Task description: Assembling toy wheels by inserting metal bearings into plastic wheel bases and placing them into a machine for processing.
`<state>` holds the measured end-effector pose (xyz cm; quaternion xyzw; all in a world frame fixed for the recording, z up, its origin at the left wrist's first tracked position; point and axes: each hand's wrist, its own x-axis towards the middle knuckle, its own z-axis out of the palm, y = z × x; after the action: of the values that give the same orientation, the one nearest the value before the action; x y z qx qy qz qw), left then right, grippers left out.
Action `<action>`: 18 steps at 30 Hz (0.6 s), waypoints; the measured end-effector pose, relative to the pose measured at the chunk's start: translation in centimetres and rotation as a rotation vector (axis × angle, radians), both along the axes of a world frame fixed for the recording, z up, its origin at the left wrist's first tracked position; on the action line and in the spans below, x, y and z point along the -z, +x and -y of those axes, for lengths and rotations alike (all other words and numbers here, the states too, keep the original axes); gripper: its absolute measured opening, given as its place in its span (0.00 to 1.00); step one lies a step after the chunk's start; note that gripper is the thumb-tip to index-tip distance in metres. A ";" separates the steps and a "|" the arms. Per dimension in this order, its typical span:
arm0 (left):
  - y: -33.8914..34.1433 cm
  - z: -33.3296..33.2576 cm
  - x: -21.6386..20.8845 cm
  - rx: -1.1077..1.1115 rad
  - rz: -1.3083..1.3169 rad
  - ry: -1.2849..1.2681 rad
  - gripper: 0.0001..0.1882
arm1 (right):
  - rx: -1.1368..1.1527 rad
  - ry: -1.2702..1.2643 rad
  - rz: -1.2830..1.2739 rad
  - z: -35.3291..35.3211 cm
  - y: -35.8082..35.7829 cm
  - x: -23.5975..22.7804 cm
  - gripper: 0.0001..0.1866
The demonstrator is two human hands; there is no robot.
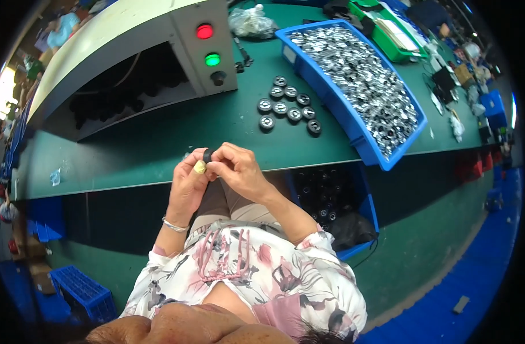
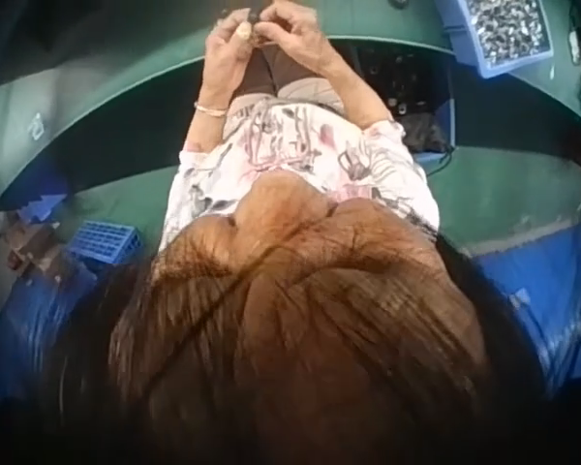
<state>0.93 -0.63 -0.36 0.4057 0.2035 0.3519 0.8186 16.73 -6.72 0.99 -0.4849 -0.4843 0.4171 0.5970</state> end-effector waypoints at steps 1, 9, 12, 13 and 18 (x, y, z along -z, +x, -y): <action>0.1 -0.1 -0.4 0.001 -0.038 -0.001 0.10 | -0.011 0.006 0.105 0.1 0.4 -0.3 0.07; 0.5 0.0 -0.5 0.019 0.047 0.006 0.09 | 0.268 0.023 0.523 1.0 10.6 -7.6 0.06; 0.8 0.2 -0.4 0.017 0.079 -0.050 0.10 | 0.668 -0.014 0.901 -0.5 21.0 -10.1 0.06; 1.0 0.4 -0.6 0.005 0.097 -0.089 0.10 | 0.725 -0.050 0.981 -1.2 24.4 -9.9 0.06; 2.1 0.9 -0.6 -0.027 0.122 -0.134 0.10 | 0.428 -0.140 1.204 -4.0 32.2 -7.9 0.10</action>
<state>3.00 -1.53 0.27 0.3250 0.1817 0.3724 0.8501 48.91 -2.71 8.93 -0.7578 -0.5990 -0.0259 0.2575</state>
